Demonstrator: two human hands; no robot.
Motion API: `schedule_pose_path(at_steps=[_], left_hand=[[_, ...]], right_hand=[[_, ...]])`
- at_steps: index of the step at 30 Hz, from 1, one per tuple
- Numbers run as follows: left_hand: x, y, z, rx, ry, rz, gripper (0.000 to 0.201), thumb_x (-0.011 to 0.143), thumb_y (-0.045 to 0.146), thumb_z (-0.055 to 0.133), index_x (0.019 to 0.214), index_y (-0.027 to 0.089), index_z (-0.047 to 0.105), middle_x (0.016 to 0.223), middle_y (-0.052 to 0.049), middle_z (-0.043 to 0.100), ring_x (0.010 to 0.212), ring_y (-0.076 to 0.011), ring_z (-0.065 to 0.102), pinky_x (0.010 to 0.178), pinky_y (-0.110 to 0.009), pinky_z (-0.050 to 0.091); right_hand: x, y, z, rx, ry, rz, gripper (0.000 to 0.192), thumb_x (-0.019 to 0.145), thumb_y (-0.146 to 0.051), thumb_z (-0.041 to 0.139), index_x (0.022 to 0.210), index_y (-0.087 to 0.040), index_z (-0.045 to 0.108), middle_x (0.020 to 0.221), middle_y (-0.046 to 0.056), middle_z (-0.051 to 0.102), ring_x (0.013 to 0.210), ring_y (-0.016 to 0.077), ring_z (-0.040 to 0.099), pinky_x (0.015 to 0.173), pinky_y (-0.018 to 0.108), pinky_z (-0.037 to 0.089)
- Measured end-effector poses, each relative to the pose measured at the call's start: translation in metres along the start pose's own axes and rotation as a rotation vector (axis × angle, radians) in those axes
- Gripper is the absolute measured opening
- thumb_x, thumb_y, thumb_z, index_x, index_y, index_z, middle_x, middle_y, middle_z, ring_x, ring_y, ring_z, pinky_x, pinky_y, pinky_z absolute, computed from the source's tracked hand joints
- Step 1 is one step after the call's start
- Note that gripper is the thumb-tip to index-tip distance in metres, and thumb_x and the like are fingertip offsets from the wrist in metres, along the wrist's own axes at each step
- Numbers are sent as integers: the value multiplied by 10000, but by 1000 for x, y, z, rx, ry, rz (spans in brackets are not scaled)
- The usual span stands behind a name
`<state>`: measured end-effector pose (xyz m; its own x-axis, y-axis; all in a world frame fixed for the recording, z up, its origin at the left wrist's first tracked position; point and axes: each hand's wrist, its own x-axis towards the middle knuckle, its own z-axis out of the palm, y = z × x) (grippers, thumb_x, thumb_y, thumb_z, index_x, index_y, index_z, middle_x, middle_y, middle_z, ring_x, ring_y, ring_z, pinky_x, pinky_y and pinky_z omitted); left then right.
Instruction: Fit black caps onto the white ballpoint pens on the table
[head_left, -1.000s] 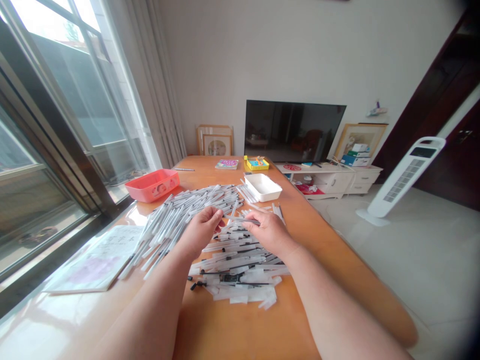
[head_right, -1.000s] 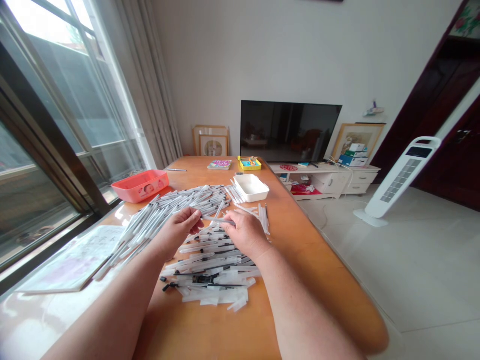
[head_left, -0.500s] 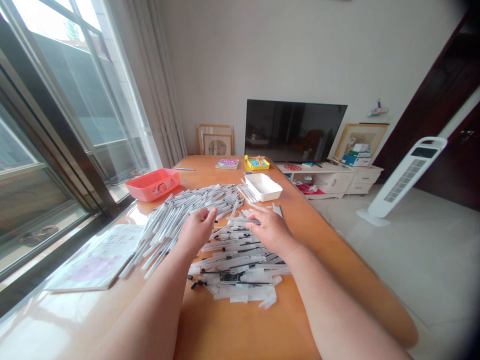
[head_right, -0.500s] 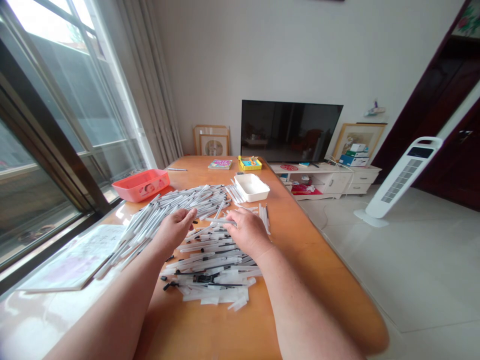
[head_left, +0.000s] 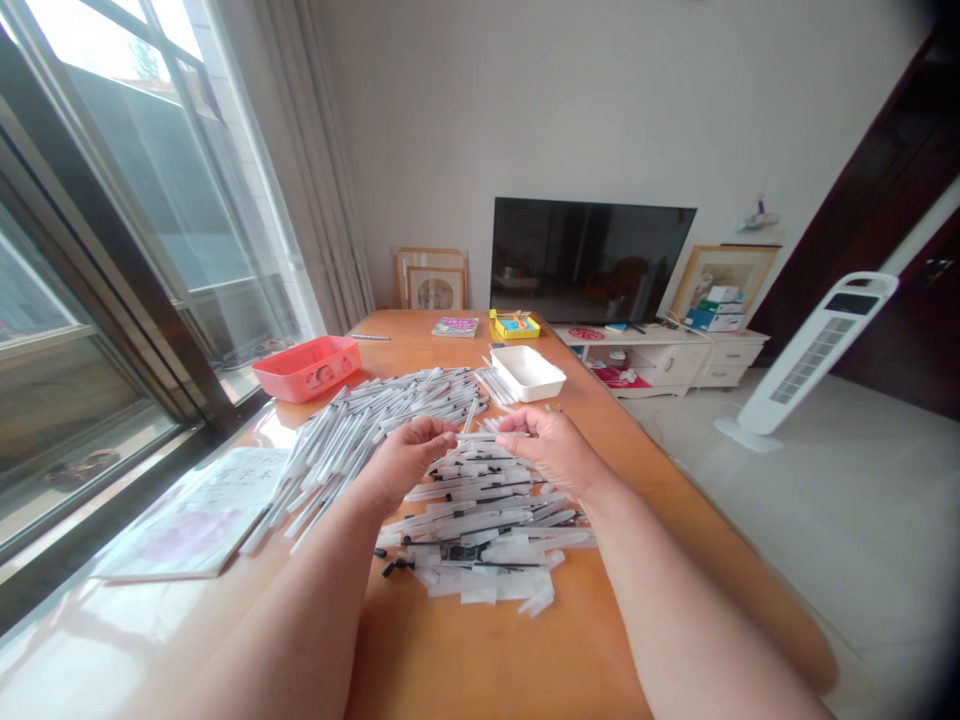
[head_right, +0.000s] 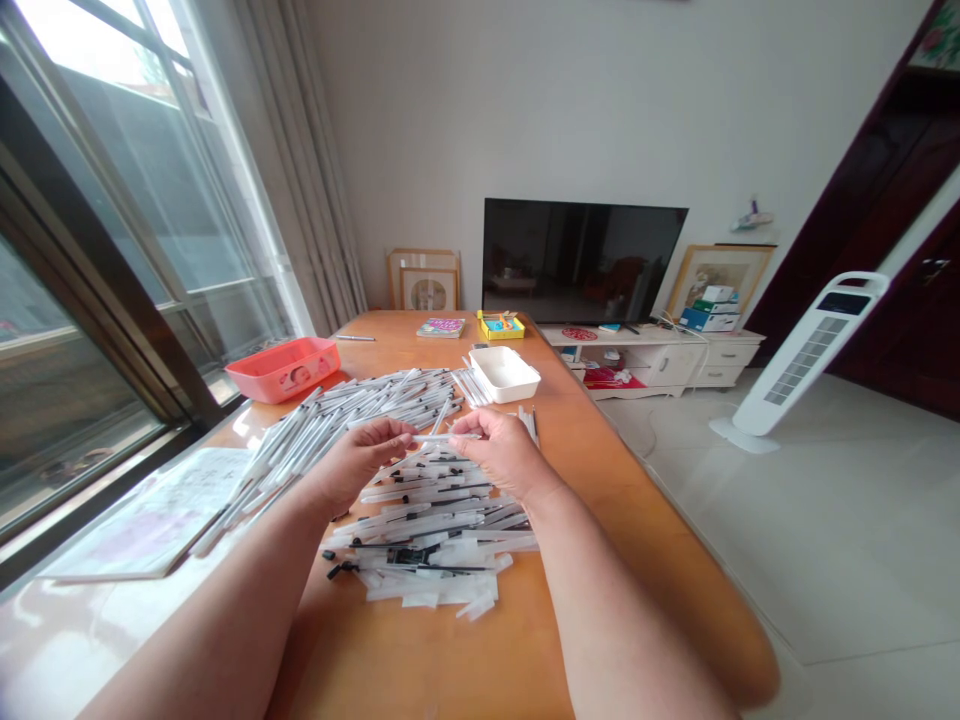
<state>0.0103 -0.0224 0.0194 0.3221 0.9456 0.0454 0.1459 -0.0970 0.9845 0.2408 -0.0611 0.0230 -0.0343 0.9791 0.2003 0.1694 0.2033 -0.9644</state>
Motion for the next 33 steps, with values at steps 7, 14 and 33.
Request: schedule_pose_path(at_steps=[7,14,33], left_hand=[[7,-11,0,210,165,25,296,795,431,684,978,204,732,752,3,679,621,-138,540,620,-259,416],[17,-28,2,750,182,273,263,909,336,537,1030,213,737,1038,-75,739,934,-231,645,869,-350,479],[12,-24,17,1203,64,188,522,1007,582,318,1127,302,742,1189,-121,679,1192,-362,546,1073,-616,266]], right_hand=[[5,-1,-5,232,214,12,334,717,-438,817,873,-189,658,659,-45,550,600,113,466,563,244,361],[12,1,-13,387,491,-92,374,693,-449,854,767,-188,598,649,-56,521,584,89,442,566,227,377],[23,41,-10,-304,474,-30,192,732,-390,698,790,-211,659,650,-28,619,599,152,527,576,261,391]])
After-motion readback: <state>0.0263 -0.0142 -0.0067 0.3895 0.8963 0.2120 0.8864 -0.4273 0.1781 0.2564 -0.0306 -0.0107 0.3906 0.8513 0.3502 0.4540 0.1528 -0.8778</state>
